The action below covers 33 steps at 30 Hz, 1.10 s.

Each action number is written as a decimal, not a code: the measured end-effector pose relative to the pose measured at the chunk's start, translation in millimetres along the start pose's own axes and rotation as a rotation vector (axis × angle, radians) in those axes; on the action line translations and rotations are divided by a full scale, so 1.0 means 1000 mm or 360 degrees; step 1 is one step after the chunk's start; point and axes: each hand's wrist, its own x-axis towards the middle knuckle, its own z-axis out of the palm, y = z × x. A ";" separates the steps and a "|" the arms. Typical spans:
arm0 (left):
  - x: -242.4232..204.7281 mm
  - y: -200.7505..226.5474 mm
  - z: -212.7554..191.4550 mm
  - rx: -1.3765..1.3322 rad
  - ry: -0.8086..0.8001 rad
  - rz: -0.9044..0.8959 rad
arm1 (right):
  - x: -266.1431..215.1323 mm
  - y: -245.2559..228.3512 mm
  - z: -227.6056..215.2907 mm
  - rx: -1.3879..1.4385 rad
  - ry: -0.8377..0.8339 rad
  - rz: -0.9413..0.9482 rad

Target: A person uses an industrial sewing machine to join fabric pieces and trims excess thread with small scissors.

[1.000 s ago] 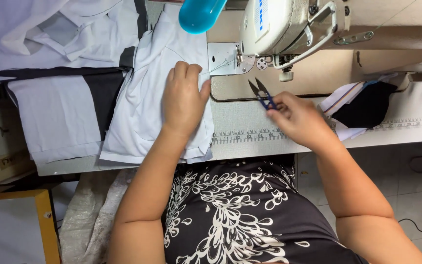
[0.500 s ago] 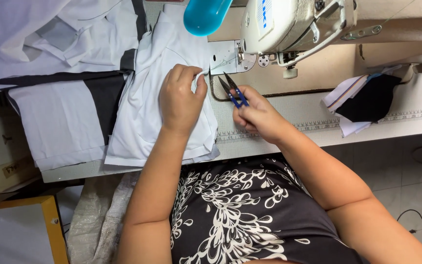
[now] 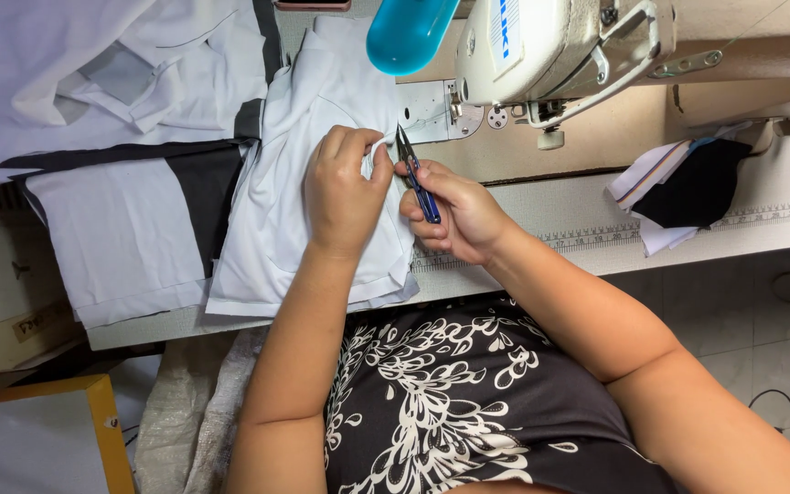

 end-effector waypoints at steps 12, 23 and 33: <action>-0.001 -0.002 0.001 -0.0004 0.0027 0.0015 | 0.011 0.010 -0.001 0.0252 -0.0010 -0.0091; -0.001 -0.001 0.000 -0.0030 0.0073 -0.0078 | 0.008 0.009 -0.006 0.0331 -0.0071 -0.0072; -0.002 -0.003 0.001 -0.0102 0.0152 -0.0120 | -0.007 0.013 0.009 0.0369 -0.0097 0.0111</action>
